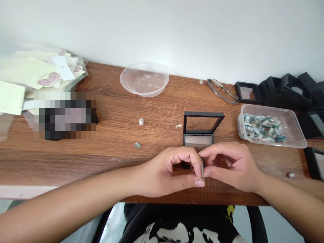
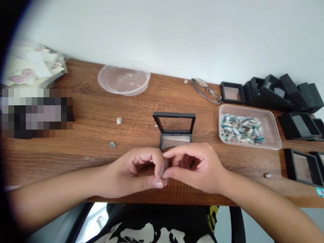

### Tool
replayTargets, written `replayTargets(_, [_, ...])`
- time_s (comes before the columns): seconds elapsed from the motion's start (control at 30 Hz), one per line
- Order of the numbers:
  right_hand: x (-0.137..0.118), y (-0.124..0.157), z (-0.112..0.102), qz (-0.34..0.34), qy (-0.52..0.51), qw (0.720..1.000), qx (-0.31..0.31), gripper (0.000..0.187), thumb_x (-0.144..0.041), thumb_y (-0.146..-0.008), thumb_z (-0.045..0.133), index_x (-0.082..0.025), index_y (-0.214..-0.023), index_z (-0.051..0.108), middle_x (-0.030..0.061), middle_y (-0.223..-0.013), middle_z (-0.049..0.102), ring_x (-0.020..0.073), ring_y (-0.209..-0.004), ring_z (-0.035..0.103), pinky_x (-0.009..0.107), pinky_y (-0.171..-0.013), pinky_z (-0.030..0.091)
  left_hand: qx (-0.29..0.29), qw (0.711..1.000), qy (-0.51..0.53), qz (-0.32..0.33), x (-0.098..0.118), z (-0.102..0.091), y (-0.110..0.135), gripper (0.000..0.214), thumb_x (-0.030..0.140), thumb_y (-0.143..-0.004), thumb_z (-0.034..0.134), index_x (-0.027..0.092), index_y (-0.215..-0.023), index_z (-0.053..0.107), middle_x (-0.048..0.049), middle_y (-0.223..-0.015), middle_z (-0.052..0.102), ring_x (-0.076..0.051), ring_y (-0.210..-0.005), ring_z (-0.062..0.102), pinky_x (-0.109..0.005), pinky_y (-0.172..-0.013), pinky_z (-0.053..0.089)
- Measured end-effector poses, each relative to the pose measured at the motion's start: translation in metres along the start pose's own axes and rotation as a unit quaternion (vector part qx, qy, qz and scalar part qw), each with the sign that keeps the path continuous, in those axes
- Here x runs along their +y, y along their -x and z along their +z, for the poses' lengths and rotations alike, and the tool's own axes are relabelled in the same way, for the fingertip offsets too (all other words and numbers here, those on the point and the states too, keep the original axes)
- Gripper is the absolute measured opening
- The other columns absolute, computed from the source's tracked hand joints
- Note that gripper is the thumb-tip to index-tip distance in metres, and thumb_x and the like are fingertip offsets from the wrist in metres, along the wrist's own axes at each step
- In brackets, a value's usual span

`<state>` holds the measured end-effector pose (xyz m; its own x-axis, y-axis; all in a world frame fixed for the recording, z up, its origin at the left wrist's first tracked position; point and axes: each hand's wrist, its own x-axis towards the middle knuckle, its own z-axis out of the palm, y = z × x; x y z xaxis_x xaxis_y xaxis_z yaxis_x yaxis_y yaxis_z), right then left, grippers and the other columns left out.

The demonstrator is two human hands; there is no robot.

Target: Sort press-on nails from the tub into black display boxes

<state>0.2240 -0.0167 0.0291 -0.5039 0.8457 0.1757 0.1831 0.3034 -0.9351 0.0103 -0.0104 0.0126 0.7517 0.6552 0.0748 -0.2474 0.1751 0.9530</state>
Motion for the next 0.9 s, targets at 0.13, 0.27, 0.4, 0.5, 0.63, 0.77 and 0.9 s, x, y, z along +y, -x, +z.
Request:
replayTargets(0.13, [-0.001,-0.001,0.0,0.028,-0.014,1.0,-0.003,0.018,-0.025,-0.084,0.077,-0.018,-0.1,0.071,-0.0029,-0.065,0.069,0.009,-0.056,0.062,0.02,-0.053,0.052,0.014,1.0,-0.028,0.003,0.0,0.002,0.001,0.015,0.005,-0.086,0.068,0.016,-0.083,0.057,0.0033,-0.078,0.061,-0.007,-0.073,0.057,-0.021,-0.076,0.049])
replayTargets(0.27, [-0.003,-0.002,-0.005,0.068,-0.019,0.997,-0.029,0.012,-0.026,-0.083,0.076,-0.017,-0.088,0.069,-0.0001,-0.068,0.071,0.0093,-0.055,0.062,0.02,-0.05,0.05,0.025,0.999,-0.046,-0.005,0.0,0.003,0.002,0.014,0.008,-0.085,0.07,0.016,-0.085,0.058,0.002,-0.08,0.063,-0.008,-0.074,0.059,-0.021,-0.076,0.051])
replayTargets(0.4, [-0.005,-0.004,-0.011,0.116,-0.053,0.989,-0.07,0.014,-0.027,-0.084,0.076,-0.016,-0.08,0.069,0.0001,-0.066,0.068,0.007,-0.052,0.057,0.017,-0.046,0.045,0.052,0.996,-0.077,-0.018,-0.001,0.002,0.001,0.009,0.013,-0.087,0.069,0.015,-0.086,0.06,0.0001,-0.082,0.066,-0.009,-0.075,0.062,-0.02,-0.073,0.053])
replayTargets(0.5, [-0.006,-0.005,-0.017,0.151,-0.092,0.98,-0.094,0.016,-0.029,-0.086,0.074,-0.015,-0.081,0.069,0.0001,-0.066,0.066,0.0057,-0.051,0.054,0.017,-0.046,0.044,0.054,0.989,-0.135,0.006,0.0,0.002,0.001,0.008,0.016,-0.088,0.069,0.015,-0.088,0.062,-0.0008,-0.084,0.068,-0.01,-0.076,0.064,-0.02,-0.073,0.054])
replayTargets(0.63, [-0.007,-0.006,-0.023,0.179,-0.108,0.973,-0.097,0.019,-0.032,-0.088,0.072,-0.014,-0.084,0.068,-0.0008,-0.066,0.062,0.0054,-0.049,0.052,0.016,-0.044,0.043,0.059,0.966,-0.251,0.034,0.003,0.0,0.003,0.008,0.021,-0.089,0.068,0.016,-0.091,0.062,-0.0013,-0.084,0.07,-0.011,-0.073,0.066,-0.021,-0.069,0.053])
replayTargets(0.77, [-0.01,-0.012,-0.026,0.184,-0.072,0.976,-0.088,0.019,-0.034,-0.091,0.068,-0.015,-0.085,0.066,-0.0018,-0.066,0.06,0.0057,-0.05,0.049,0.017,-0.045,0.041,0.103,0.93,-0.347,0.07,0.007,-0.007,0.005,0.012,0.026,-0.091,0.068,0.017,-0.089,0.06,-0.0008,-0.082,0.068,-0.011,-0.07,0.062,-0.024,-0.066,0.05])
replayTargets(0.9, [-0.014,-0.024,-0.02,0.214,0.022,0.97,-0.115,0.022,-0.036,-0.093,0.061,-0.016,-0.085,0.065,0.0001,-0.069,0.061,0.0098,-0.059,0.053,0.022,-0.053,0.043,0.11,0.855,-0.494,0.114,0.009,-0.012,0.004,0.023,0.037,-0.091,0.069,0.018,-0.09,0.056,-0.003,-0.088,0.065,-0.018,-0.082,0.06,-0.034,-0.078,0.05])
